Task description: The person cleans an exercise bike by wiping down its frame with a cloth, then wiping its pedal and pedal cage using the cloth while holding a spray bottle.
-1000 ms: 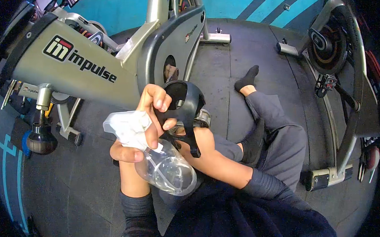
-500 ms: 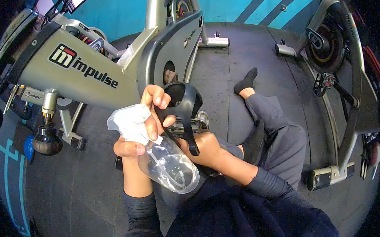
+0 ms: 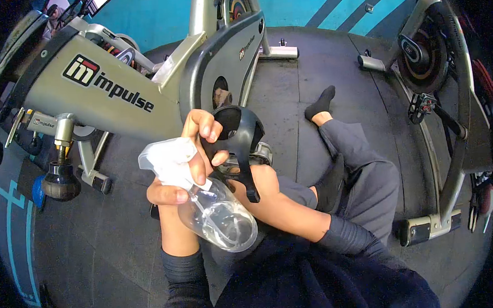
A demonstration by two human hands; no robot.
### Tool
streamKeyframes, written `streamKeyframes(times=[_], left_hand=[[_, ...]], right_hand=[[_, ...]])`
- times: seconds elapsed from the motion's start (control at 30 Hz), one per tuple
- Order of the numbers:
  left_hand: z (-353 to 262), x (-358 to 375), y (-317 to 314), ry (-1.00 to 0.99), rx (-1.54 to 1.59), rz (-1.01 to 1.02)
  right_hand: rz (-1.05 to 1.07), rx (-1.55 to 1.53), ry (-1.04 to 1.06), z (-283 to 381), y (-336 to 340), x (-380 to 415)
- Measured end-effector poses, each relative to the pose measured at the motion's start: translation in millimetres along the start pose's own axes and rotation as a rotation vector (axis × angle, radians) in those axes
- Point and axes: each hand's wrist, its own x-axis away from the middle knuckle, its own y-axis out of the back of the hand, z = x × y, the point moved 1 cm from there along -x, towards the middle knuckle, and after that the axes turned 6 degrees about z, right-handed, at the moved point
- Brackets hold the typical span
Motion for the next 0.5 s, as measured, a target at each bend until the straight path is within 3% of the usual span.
streamKeyframes(times=[0.07, 0.13, 0.23, 0.5], left_hand=[[1.3, 0.6, 0.1, -0.001, -0.002, -0.005], [3.1, -0.1, -0.7, -0.015, 0.022, -0.013], [6.4, -2.3, 1.4, -0.045, 0.048, 0.002], [10.3, -10.8, 9.1, -0.047, 0.078, 0.005]], right_hand=[[0.051, 0.081, 0.045, -7.4, -3.6, -0.1], [-0.100, 0.106, 0.164, -22.6, -16.6, 5.0], [-0.157, 0.204, 0.302, -27.8, -16.5, 8.4], [-0.198, 0.239, 0.387, -14.7, 12.1, 23.7]])
